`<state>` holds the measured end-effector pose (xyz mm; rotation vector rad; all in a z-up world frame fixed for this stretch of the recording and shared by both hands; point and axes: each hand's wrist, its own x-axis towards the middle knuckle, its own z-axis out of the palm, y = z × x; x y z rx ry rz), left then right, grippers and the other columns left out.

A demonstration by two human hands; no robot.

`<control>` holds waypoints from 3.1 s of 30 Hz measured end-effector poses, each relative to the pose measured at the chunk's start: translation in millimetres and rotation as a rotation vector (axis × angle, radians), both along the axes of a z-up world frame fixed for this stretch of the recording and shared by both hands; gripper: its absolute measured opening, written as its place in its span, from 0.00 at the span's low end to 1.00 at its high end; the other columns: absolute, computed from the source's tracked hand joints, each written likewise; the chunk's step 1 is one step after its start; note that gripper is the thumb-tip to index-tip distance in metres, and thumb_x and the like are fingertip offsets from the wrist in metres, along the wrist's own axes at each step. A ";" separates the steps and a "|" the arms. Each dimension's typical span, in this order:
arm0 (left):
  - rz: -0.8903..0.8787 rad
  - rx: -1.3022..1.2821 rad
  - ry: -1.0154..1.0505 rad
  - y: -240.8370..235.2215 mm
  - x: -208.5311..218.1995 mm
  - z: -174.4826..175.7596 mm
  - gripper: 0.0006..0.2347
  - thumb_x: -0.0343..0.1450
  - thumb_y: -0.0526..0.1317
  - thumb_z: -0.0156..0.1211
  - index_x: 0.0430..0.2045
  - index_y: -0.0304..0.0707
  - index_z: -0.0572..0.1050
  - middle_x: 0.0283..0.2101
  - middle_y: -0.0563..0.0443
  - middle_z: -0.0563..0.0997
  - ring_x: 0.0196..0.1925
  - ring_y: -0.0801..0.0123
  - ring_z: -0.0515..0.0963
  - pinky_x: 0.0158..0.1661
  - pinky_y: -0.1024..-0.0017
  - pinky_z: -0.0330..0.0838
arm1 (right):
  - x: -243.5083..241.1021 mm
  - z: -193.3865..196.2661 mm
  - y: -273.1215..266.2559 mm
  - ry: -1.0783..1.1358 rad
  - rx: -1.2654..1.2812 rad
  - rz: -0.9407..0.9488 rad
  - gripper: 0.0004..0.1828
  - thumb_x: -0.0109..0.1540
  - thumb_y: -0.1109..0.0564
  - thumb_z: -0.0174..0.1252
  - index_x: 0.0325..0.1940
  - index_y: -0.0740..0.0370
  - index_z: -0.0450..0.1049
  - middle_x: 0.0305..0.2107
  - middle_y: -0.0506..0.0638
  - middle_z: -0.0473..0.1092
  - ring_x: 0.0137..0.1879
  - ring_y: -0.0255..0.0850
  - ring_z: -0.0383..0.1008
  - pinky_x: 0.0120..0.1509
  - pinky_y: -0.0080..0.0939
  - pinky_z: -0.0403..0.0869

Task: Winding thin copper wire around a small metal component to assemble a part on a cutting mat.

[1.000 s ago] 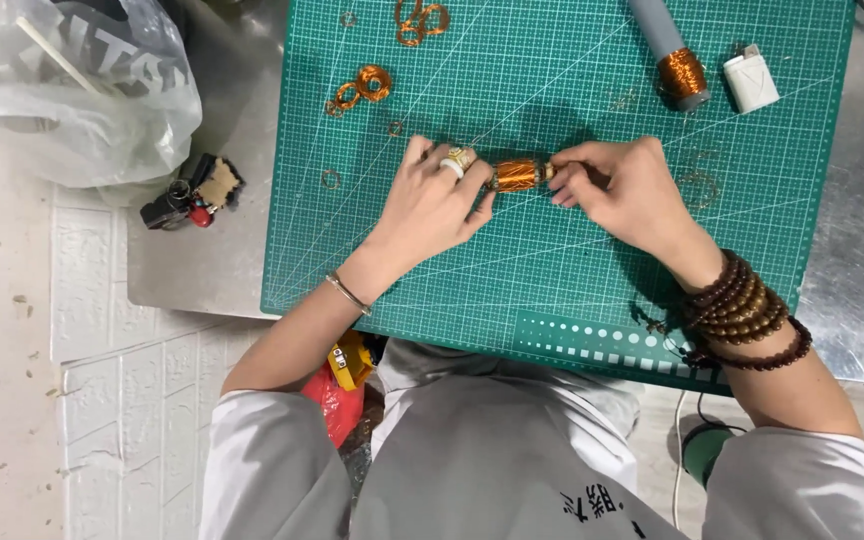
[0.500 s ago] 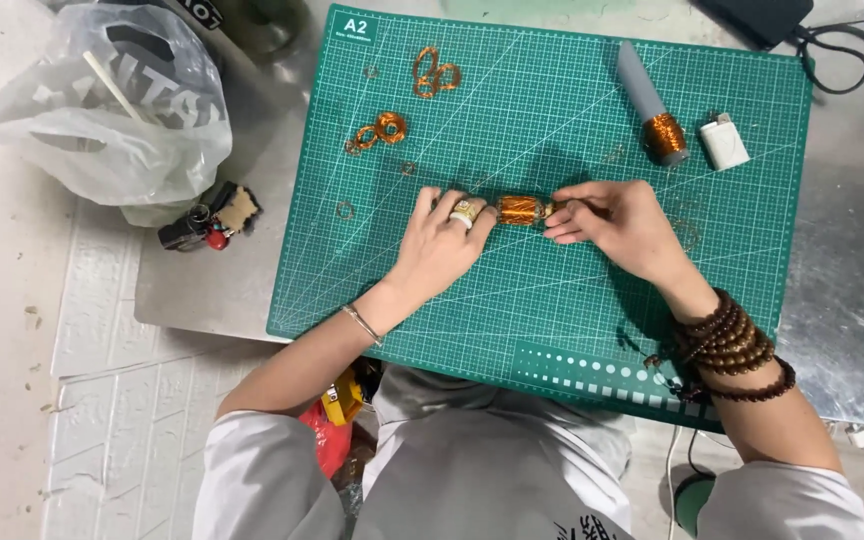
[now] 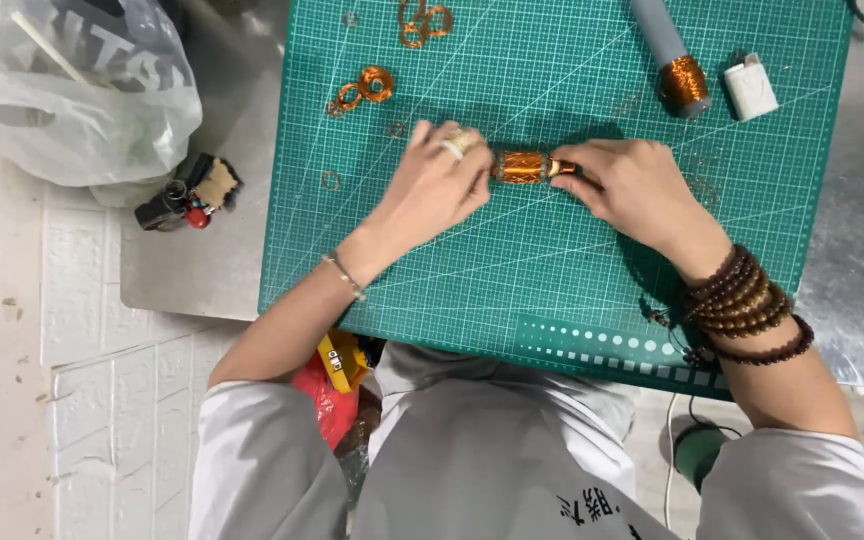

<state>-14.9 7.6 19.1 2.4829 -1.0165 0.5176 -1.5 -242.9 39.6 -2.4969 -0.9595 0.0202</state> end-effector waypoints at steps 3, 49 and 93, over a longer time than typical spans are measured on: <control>0.024 -0.096 0.006 36.5 -1.6 10.3 0.01 0.63 0.33 0.57 0.24 0.40 0.73 0.31 0.47 0.76 0.40 0.56 0.75 0.39 0.65 0.61 | 0.2 1.2 -3.9 0.055 -0.026 -0.042 0.08 0.61 0.59 0.59 0.43 0.61 0.77 0.16 0.46 0.68 0.18 0.39 0.64 0.24 0.35 0.63; 0.069 0.092 0.256 7.2 -4.8 39.2 0.13 0.70 0.43 0.52 0.12 0.43 0.71 0.08 0.56 0.67 0.10 0.69 0.69 0.20 0.74 0.67 | -11.0 10.4 2.4 -0.368 -0.297 -0.054 0.09 0.62 0.54 0.47 0.38 0.58 0.72 0.31 0.42 0.64 0.26 0.36 0.72 0.25 0.37 0.74; 0.313 0.225 0.105 103.0 -43.0 95.2 0.16 0.77 0.38 0.49 0.15 0.41 0.72 0.14 0.57 0.67 0.17 0.71 0.57 0.41 0.63 0.54 | -11.0 1.3 -4.8 -0.475 -0.357 0.086 0.11 0.68 0.53 0.50 0.47 0.63 0.72 0.39 0.47 0.66 0.27 0.32 0.71 0.17 0.27 0.66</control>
